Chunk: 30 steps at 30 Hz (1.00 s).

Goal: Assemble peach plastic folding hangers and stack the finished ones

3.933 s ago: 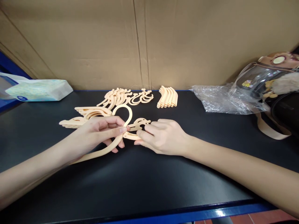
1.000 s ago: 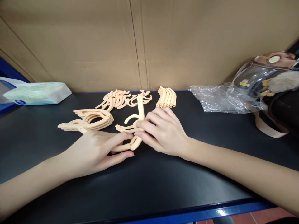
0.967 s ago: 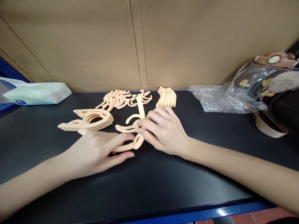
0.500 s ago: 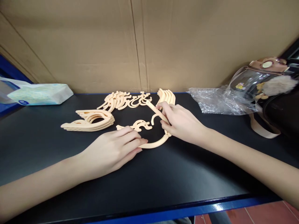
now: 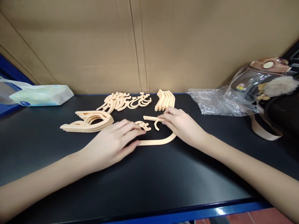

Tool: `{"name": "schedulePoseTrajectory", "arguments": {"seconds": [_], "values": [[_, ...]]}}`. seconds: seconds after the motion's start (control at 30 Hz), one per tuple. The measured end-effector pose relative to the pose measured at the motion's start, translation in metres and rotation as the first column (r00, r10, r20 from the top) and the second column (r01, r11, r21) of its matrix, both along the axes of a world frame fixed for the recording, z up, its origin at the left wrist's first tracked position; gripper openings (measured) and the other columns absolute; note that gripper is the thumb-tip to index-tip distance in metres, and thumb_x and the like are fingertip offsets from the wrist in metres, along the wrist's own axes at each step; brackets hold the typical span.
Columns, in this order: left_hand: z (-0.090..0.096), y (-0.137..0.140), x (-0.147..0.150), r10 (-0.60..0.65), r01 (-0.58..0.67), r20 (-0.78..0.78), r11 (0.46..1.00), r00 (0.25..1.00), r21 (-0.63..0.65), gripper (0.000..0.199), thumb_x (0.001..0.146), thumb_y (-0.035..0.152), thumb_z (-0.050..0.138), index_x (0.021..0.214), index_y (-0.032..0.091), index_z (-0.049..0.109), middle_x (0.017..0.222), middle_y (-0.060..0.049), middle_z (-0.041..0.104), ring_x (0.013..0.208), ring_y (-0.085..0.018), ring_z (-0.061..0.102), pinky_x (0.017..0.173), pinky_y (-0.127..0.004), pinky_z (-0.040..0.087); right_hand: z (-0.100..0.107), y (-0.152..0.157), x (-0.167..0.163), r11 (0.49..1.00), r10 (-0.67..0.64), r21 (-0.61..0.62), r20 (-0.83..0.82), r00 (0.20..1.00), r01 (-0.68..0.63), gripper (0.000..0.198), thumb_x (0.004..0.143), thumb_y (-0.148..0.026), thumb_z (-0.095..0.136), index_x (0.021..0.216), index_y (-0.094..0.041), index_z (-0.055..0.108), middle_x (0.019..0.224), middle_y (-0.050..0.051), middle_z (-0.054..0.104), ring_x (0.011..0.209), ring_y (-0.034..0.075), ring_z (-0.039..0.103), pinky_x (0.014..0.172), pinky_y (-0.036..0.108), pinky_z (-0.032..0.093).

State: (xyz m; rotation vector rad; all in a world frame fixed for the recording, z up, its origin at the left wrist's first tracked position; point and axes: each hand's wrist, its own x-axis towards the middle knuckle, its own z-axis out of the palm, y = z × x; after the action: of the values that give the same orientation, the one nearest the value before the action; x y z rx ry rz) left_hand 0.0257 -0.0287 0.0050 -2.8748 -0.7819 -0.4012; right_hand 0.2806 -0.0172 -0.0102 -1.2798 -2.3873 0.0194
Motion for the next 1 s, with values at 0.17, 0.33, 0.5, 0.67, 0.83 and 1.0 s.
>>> {"name": "schedulePoseTrajectory", "arguments": {"seconds": [0.17,0.33,0.5,0.67,0.83,1.0], "values": [[-0.001,0.009,-0.007,0.046,-0.046,-0.011,0.999,0.999,0.014,0.031,0.097,0.022,0.043,0.124,0.015,0.057,0.12,-0.008,0.061,0.107,-0.024,0.054,0.083,-0.038,0.044,0.0,0.002,-0.001,1.0,-0.002,0.03,0.068,0.998,0.0,0.028,0.099,-0.025,0.041,0.109,-0.018,0.066,0.1,0.007,0.066,0.094,0.021,0.062,0.082,0.038,0.047],[-0.004,0.011,-0.009,0.045,-0.045,-0.034,0.999,0.998,0.015,0.032,0.099,0.021,0.037,0.122,0.015,0.059,0.118,-0.007,0.064,0.104,-0.023,0.055,0.081,-0.037,0.042,0.007,-0.012,-0.007,0.98,0.057,0.186,0.079,0.995,-0.071,0.024,0.096,-0.03,0.049,0.104,-0.018,0.067,0.097,0.007,0.066,0.088,0.019,0.06,0.079,0.036,0.044],[-0.006,0.012,-0.008,0.082,-0.081,0.013,0.994,0.997,-0.076,0.026,0.097,0.022,0.043,0.115,0.017,0.061,0.113,-0.006,0.065,0.1,-0.022,0.055,0.079,-0.036,0.042,0.009,-0.032,-0.02,0.97,0.202,0.117,0.102,0.974,-0.213,0.024,0.09,-0.04,0.058,0.097,-0.018,0.065,0.092,0.006,0.063,0.082,0.018,0.057,0.073,0.032,0.045],[-0.009,0.011,-0.007,0.111,-0.084,0.165,0.984,0.98,-0.159,0.026,0.096,0.02,0.047,0.119,0.017,0.057,0.106,-0.006,0.063,0.095,-0.02,0.055,0.08,-0.034,0.045,0.005,-0.035,-0.026,0.963,0.271,-0.007,0.052,0.961,-0.271,0.01,0.089,-0.016,0.049,0.083,-0.019,0.055,0.082,0.003,0.057,0.077,0.015,0.054,0.07,0.027,0.045],[-0.011,0.009,-0.007,0.07,-0.016,0.25,0.978,0.966,-0.209,0.028,0.093,0.011,0.041,0.116,0.016,0.056,0.099,-0.005,0.059,0.089,-0.016,0.057,0.076,-0.029,0.048,0.004,-0.033,-0.022,0.963,0.27,-0.006,0.005,0.963,-0.27,0.01,0.085,-0.011,0.045,0.082,-0.021,0.044,0.072,-0.002,0.052,0.06,0.011,0.048,0.057,0.024,0.041],[-0.006,0.006,-0.007,0.115,-0.062,0.23,0.972,0.966,-0.228,0.023,0.09,0.012,0.038,0.105,0.016,0.055,0.095,-0.004,0.053,0.07,-0.013,0.053,0.061,-0.025,0.043,0.002,-0.034,-0.019,0.97,0.241,-0.03,0.069,0.968,-0.24,0.01,0.086,-0.012,0.043,0.086,-0.022,0.042,0.068,-0.004,0.052,0.052,0.01,0.045,0.05,0.023,0.034]]}}
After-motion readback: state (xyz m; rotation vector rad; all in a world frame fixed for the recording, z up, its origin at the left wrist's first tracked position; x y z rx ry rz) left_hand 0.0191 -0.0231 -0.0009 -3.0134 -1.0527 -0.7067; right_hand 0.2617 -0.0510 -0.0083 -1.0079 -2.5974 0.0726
